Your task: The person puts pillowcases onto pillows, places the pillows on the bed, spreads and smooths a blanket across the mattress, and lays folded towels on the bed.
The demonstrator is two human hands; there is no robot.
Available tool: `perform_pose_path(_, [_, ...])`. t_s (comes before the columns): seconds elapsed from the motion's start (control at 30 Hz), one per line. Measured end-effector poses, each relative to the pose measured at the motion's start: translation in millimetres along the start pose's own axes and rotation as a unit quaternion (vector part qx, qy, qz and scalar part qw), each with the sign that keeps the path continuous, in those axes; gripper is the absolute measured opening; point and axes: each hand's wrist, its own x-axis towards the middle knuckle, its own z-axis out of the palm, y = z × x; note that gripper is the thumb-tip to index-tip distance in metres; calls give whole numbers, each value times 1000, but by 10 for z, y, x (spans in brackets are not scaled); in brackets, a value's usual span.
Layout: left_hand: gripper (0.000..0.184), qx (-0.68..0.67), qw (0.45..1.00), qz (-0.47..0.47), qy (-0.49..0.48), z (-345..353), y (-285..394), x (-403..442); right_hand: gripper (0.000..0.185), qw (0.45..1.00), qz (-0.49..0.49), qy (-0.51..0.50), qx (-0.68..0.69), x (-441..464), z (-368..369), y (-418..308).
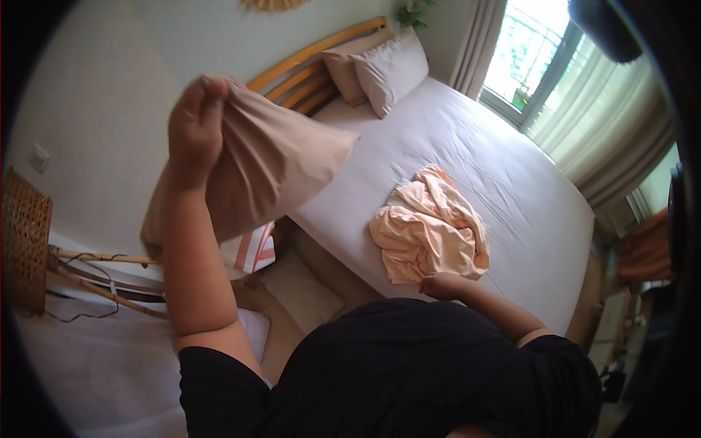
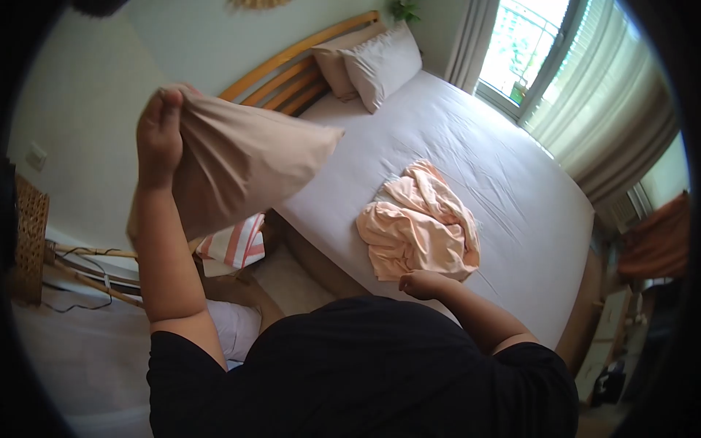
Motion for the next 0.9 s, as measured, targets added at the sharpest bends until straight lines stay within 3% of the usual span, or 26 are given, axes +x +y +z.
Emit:
perform_pose_path(0.07, [17, -66, 984, -52, -157, 272, -133, -361, 23, 999, 19, 5, 26, -115, 198, 228])
perform_pose_path(0.1, [9, 7, 974, -62, -219, 421, -240, -613, 23, 999, 21, 8, 43, -146, 317, 340])
perform_pose_path(0.13, [7, 64, 970, -15, -233, 615, -354, -879, 23, 998, 29, 6, 54, -181, 392, 360])
perform_pose_path(0.17, [7, 61, 948, -61, -307, 785, -640, -1197, 23, 996, 54, 4, 64, -217, 441, 375])
perform_pose_path(0.27, [13, 194, 920, -56, -335, 1332, -1631, -2659, 24, 993, 92, -11, 70, -200, 546, 436])
perform_pose_path(0.3, [17, 260, 845, -89, -459, 1449, -1861, -3074, 24, 994, 92, -21, 60, -126, 610, 459])
perform_pose_path(0.4, [28, 184, 707, -129, -671, 1777, -2102, -4008, 24, 999, 26, -9, 44, 236, 745, 730])
perform_pose_path(0.43, [26, 74, 741, -199, -637, 1929, -2487, -4269, 24, 998, 38, -11, 55, 514, 468, 602])
perform_pose_path(0.47, [26, 68, 737, -195, -643, 1934, -2590, -4072, 23, 994, 72, -6, 79, 643, 103, 279])
perform_pose_path(0.53, [21, 55, 776, -290, -557, 1853, -2838, -3374, 22, 987, 114, 2, 110, 993, -189, -8])
perform_pose_path(0.57, [20, 65, 828, -267, -488, 1840, -3103, -3171, 22, 988, 117, 25, 96, 1201, -285, -46])
perform_pose_path(0.67, [31, 111, 850, -275, -435, 1844, -3980, -2538, 22, 984, 150, 32, 86, 1918, -636, -178])
perform_pose_path(0.8, [45, 178, 837, -275, -438, 2078, -4989, -2019, 21, 977, 159, 67, 128, 2647, -1055, -397])
perform_pose_path(0.87, [66, 264, 781, -371, -427, 2280, -5186, -1815, 20, 960, 183, 134, 163, 2781, -1151, -486])
perform_pose_path(0.9, [92, 250, 725, -440, -468, 2363, -5302, -1704, 19, 955, 205, 120, 175, 2788, -1234, -573])
